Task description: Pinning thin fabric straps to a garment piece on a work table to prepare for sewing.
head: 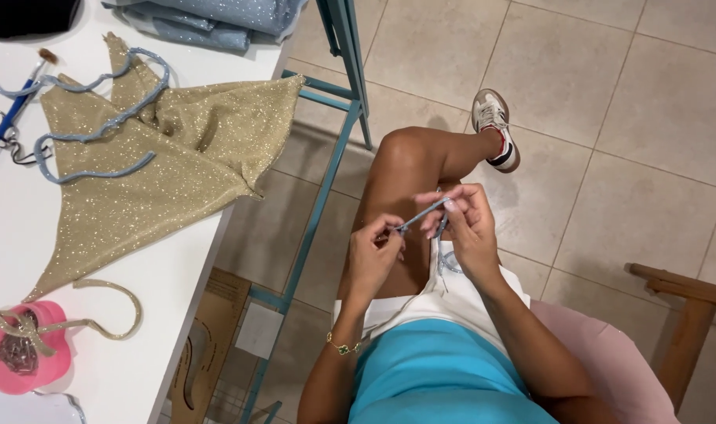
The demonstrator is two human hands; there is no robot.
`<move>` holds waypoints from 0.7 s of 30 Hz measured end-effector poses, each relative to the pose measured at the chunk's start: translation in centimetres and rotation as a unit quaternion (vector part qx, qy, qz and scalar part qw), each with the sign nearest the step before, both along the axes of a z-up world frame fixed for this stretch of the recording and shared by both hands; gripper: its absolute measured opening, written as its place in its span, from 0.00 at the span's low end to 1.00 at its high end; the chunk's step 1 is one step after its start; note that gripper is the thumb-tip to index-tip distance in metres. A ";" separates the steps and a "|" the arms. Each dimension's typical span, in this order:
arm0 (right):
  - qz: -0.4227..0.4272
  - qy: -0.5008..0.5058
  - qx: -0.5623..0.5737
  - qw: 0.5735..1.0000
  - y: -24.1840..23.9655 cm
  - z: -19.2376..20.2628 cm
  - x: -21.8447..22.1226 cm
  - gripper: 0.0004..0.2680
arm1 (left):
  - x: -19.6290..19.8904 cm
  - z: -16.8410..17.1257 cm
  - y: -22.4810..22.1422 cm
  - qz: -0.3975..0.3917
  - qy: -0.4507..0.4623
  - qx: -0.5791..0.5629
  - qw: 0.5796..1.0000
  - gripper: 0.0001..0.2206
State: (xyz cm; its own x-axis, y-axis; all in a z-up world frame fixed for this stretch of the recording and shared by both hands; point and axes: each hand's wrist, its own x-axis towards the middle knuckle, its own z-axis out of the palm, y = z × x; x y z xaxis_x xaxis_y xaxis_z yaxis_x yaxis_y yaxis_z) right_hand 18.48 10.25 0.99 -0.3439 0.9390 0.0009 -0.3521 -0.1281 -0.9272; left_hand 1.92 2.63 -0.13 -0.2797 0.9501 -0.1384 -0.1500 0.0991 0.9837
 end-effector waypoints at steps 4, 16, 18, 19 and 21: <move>0.023 0.031 -0.027 0.999 -0.1 -1.5 -0.4 0.06 | 0.2 0.6 0.3 -0.030 0.068 -0.025 0.997 0.07; 0.020 0.003 -0.010 1.000 0.5 -1.6 -0.4 0.06 | 0.6 -0.6 -0.2 -0.060 -0.214 -0.044 0.974 0.10; 0.029 -0.015 -0.008 0.999 0.5 -1.8 -0.4 0.06 | 0.7 -1.4 -0.3 -0.082 -0.235 -0.030 0.968 0.14; 0.036 -0.015 -0.008 0.999 0.4 -1.9 -0.4 0.06 | 0.7 -2.1 -0.3 -0.086 -0.211 -0.032 0.973 0.12; 0.044 -0.015 -0.008 0.999 0.3 -1.9 -0.2 0.06 | 0.2 -1.3 -0.3 -0.089 -0.188 -0.033 0.978 0.10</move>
